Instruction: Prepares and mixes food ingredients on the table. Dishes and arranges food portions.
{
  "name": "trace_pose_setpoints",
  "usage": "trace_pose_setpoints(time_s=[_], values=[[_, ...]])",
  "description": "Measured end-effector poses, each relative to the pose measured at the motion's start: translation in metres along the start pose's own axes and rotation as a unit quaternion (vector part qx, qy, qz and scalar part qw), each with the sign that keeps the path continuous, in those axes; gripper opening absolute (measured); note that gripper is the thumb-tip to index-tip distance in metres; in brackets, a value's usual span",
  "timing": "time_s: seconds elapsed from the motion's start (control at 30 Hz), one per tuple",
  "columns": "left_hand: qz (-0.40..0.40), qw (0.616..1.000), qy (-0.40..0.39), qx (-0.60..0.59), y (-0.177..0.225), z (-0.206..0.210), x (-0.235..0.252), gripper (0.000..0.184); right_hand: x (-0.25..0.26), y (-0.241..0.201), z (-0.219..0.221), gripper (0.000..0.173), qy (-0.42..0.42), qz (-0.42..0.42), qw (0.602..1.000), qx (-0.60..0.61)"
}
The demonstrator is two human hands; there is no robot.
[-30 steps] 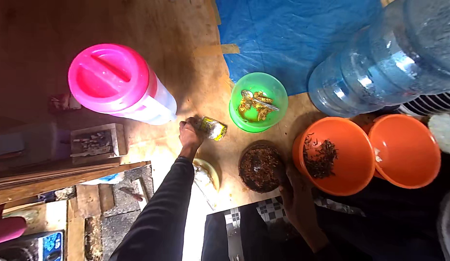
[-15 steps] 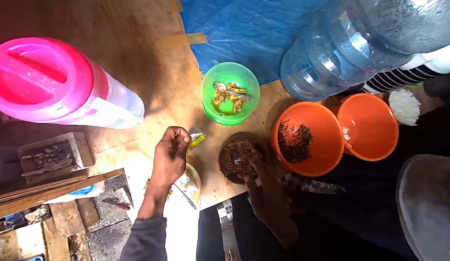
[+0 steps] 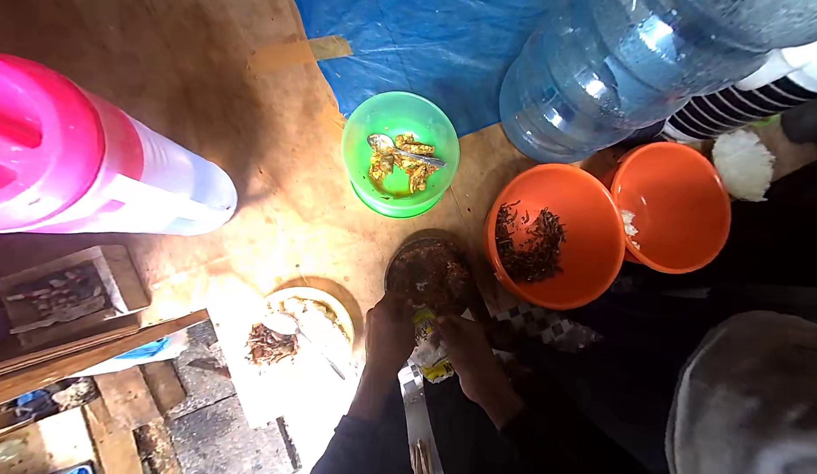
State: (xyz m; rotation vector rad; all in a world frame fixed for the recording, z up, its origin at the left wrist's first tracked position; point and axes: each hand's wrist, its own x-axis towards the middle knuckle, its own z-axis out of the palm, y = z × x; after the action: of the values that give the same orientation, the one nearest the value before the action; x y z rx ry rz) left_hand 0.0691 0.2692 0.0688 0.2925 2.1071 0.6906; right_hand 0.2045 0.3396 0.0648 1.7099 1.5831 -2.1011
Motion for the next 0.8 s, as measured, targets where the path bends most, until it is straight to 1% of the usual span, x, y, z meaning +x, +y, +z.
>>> trace_pose_setpoints(time_s=[0.1,0.2,0.33,0.47,0.6,0.73,0.8], values=[[-0.004,0.999,0.004,0.043,0.007,0.008,0.003,0.022,0.004,-0.002,-0.001,0.03,0.021,0.014,1.0,-0.003],[-0.003,0.998,0.008,0.061,0.011,0.012,0.005,0.02,0.006,-0.001,-0.003,0.03,0.026,0.011,1.0,0.001],[-0.005,0.998,0.006,0.057,0.011,0.014,0.005,0.019,0.009,0.001,-0.005,0.031,0.017,0.008,1.0,-0.009],[0.017,0.998,0.022,0.056,0.007,0.014,0.005,0.019,0.012,0.005,-0.006,0.031,0.014,-0.002,1.0,-0.009],[0.085,0.994,0.057,0.03,-0.004,0.011,-0.007,0.021,0.01,0.011,-0.008,0.027,-0.015,-0.042,0.999,-0.016],[0.189,0.979,0.072,-0.01,-0.02,0.003,-0.034,0.028,0.002,0.016,-0.004,0.025,-0.063,-0.13,0.99,-0.002],[0.214,0.973,0.079,-0.012,-0.024,-0.005,-0.048,0.028,-0.002,0.017,0.0,0.024,-0.079,-0.183,0.98,0.007]])
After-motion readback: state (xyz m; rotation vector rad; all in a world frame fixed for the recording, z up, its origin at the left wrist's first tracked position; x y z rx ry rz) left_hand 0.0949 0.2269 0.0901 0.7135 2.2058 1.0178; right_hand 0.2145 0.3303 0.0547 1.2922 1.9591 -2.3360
